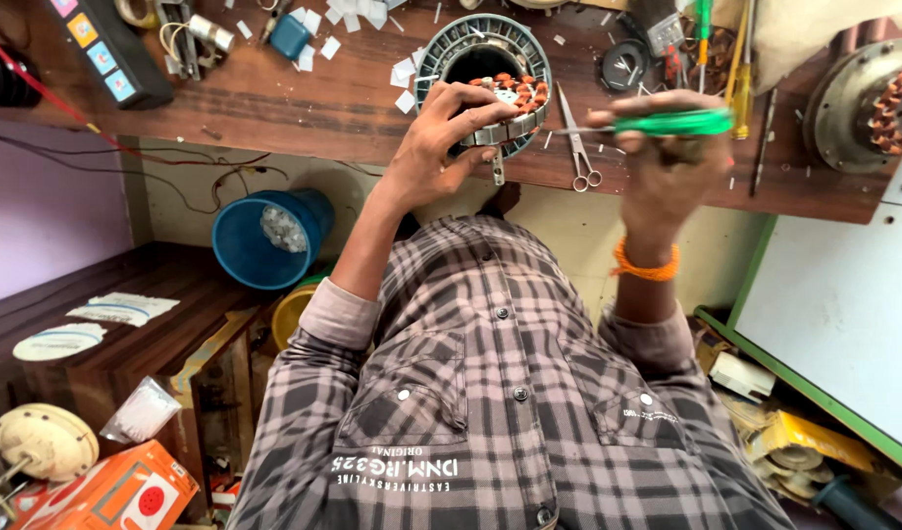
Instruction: The person works on a fan motor stator at a cluttered workbench, pressing insulating wedges into the copper winding slots by hand and seating them with pliers and a screwdriver. They trim small pieces with scissors and rotate the stator to work around its slots.
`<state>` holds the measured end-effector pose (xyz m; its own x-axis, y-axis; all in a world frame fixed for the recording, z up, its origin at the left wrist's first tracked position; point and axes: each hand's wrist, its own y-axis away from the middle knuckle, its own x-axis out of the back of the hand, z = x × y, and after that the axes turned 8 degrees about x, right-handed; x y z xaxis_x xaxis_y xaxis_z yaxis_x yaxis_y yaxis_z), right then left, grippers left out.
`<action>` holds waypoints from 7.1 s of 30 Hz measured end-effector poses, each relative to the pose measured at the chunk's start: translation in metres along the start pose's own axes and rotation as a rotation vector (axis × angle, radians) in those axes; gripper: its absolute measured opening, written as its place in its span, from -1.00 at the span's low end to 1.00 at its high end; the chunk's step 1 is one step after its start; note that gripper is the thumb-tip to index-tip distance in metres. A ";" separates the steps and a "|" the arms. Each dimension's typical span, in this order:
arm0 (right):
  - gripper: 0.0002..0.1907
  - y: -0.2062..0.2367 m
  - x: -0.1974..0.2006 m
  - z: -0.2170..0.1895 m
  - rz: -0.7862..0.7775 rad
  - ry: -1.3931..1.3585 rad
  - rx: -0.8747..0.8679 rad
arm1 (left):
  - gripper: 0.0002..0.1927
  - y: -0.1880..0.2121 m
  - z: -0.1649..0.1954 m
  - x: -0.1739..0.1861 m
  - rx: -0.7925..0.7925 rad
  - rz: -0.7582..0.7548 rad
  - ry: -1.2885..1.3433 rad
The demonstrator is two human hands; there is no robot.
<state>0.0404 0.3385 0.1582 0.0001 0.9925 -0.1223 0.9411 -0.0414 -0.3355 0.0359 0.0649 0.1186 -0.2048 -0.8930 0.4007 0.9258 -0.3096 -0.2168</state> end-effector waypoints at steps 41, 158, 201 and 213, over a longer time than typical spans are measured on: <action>-0.77 -0.027 -0.054 -0.012 -0.578 0.497 0.239 | -0.46 -0.003 0.005 0.006 0.004 -0.005 0.098; -0.72 0.034 -0.015 0.023 -0.031 0.043 -0.015 | -0.35 -0.028 0.038 -0.011 -0.005 0.006 -0.429; -0.74 -0.002 -0.023 -0.013 -0.054 -0.051 -0.047 | -0.40 -0.028 0.011 0.003 -0.113 0.027 -0.270; -0.72 -0.050 -0.046 0.018 -0.141 -0.014 -0.046 | -0.59 -0.050 0.003 0.015 0.158 -0.004 -0.158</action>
<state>-0.0124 0.2924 0.1633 -0.1378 0.9864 -0.0899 0.9459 0.1042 -0.3073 -0.0123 0.0674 0.1381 -0.1681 -0.8257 0.5386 0.9659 -0.2471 -0.0774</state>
